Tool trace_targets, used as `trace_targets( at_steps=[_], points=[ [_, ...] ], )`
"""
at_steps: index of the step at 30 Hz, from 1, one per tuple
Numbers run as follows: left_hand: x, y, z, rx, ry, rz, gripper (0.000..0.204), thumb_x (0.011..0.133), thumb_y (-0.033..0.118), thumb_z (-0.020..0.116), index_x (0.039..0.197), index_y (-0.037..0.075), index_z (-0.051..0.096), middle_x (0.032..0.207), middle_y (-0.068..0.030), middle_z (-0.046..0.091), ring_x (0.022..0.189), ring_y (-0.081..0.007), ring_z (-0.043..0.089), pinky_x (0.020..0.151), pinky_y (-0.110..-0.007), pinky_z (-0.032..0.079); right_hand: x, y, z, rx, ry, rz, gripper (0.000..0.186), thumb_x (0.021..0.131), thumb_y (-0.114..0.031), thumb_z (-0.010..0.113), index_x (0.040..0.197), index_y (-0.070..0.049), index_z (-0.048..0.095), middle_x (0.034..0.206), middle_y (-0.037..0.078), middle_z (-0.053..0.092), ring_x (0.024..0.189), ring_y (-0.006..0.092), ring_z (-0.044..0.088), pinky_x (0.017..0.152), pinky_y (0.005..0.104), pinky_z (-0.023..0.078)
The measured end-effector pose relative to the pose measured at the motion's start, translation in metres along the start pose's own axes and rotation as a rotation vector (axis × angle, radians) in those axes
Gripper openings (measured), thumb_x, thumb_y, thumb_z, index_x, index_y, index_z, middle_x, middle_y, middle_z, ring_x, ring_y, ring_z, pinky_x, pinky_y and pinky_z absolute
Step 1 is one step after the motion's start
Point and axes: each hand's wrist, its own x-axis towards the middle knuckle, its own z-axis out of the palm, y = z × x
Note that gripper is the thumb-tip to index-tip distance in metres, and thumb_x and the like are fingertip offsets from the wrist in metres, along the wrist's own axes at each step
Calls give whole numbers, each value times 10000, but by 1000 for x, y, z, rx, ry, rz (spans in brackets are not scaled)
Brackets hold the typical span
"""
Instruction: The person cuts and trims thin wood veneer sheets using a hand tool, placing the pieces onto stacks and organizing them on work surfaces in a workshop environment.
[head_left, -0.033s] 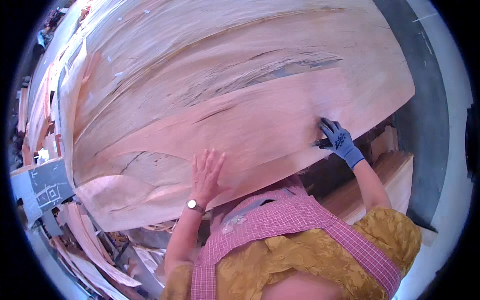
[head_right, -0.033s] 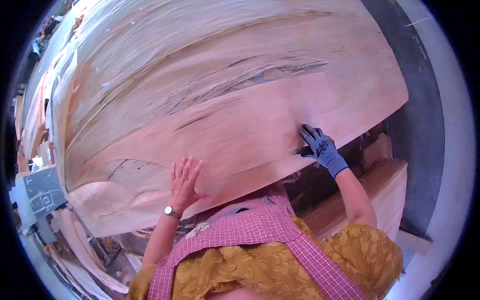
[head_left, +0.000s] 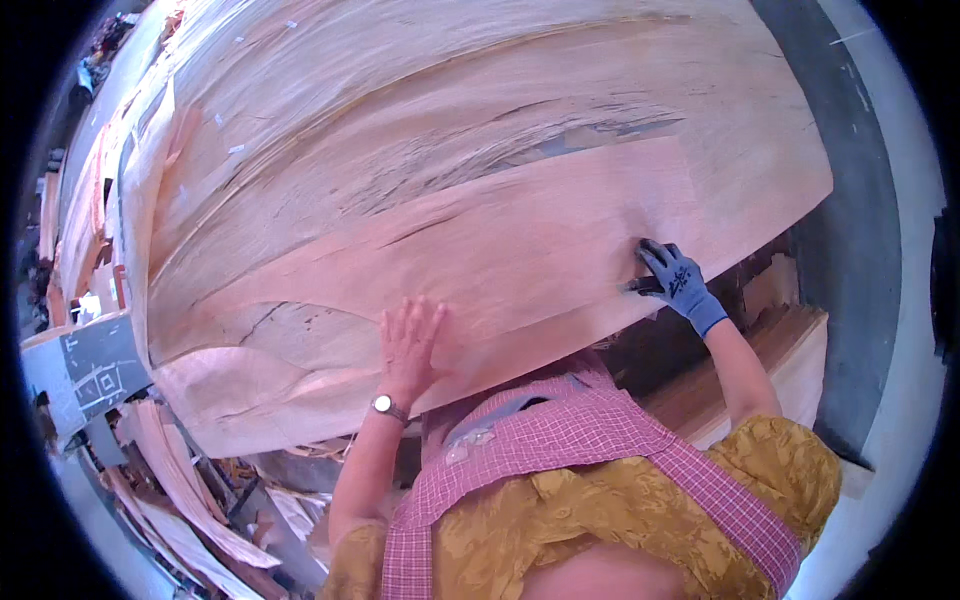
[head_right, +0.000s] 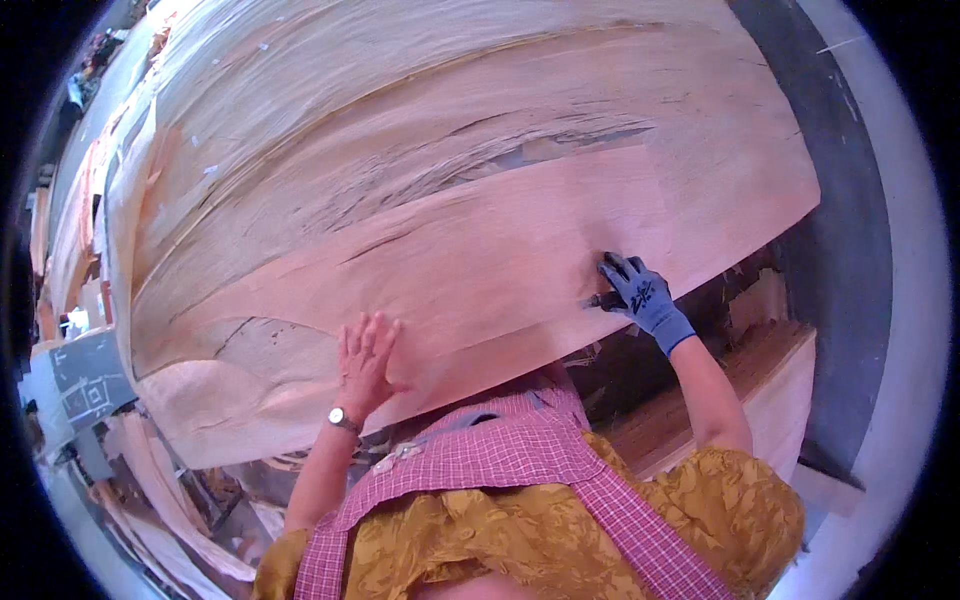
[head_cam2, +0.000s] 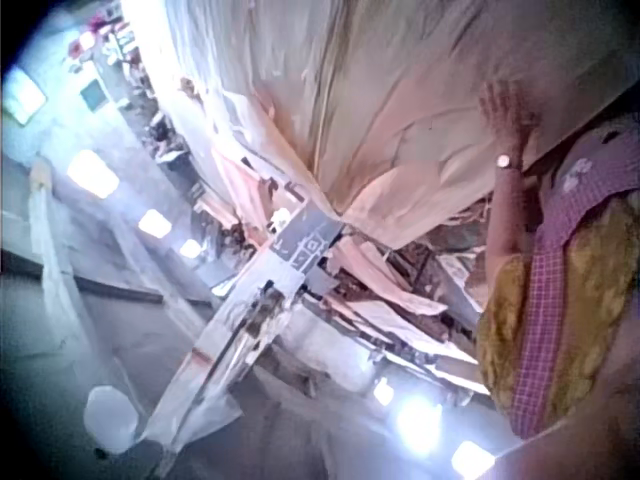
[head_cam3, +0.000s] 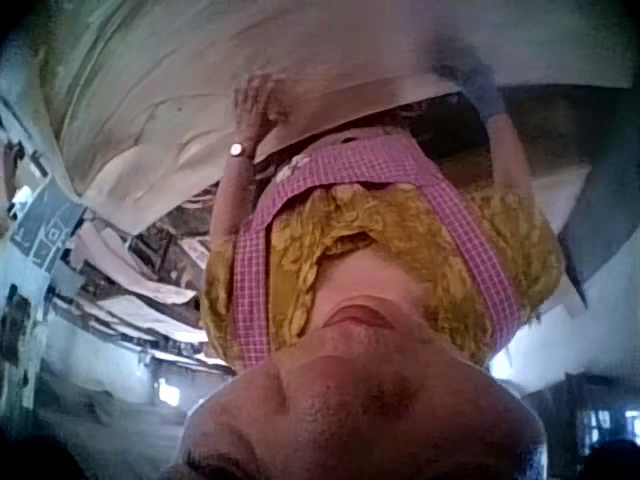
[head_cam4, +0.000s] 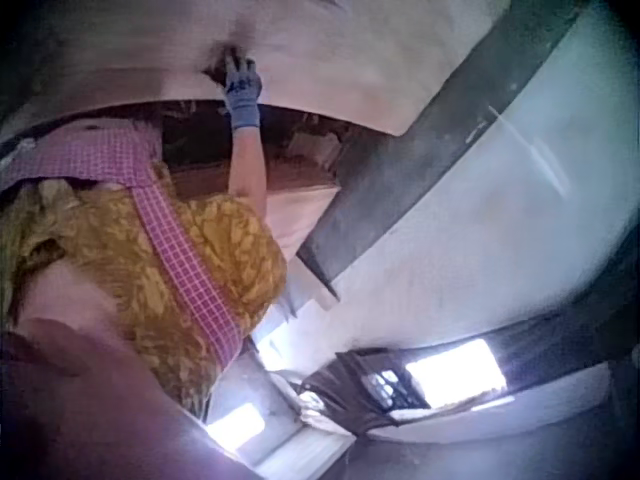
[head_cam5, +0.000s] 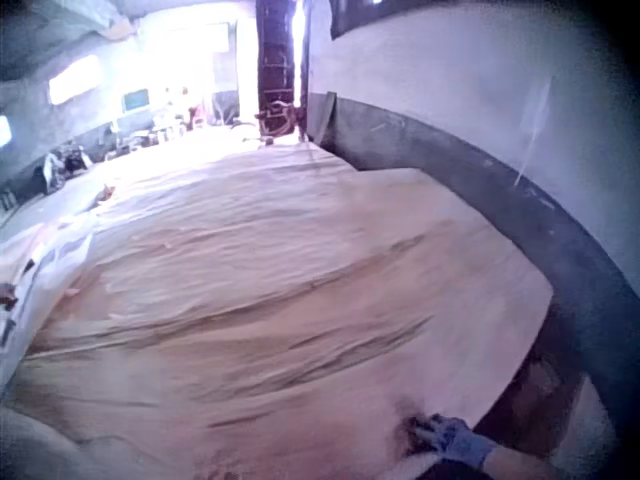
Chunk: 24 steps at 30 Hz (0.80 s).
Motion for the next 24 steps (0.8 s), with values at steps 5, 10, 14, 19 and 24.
trace_targets(
  at_steps=[5,10,14,19,24],
  points=[
    [14,25,11,81,-41,-105,1142,472,451,885,1461,225,360,1510,-84,306,1422,-319,231,1158,-542,162,10,52,-4,88,129,-236,242,815,-226,654,1047,-181,600,1141,0,600,964,214,605,699,368,549],
    [15,34,20,107,14,-147,1087,516,486,860,1451,220,375,1478,-100,340,1406,-324,256,1152,-536,175,36,46,-48,184,19,-240,264,834,-335,667,1009,-156,584,1034,55,576,967,251,600,686,387,541],
    [19,31,28,97,127,-81,1036,524,495,854,1423,219,419,1446,-103,374,1387,-328,285,1142,-532,189,28,65,-17,73,-10,-263,261,823,-333,680,947,-136,561,1045,98,556,975,283,597,701,392,537],
    [30,41,18,86,111,-144,972,530,506,846,1374,199,477,1404,-106,425,1353,-325,331,1137,-526,199,53,87,-55,146,-149,-325,179,806,-266,676,886,-153,563,953,57,574,934,265,600,689,404,515],
    [28,19,18,73,287,-101,908,542,485,853,1318,152,518,1307,-113,499,1271,-306,409,1094,-516,254,118,60,-155,67,141,-423,173,783,-219,707,870,-135,583,912,75,566,889,285,570,698,409,495]
  ],
)
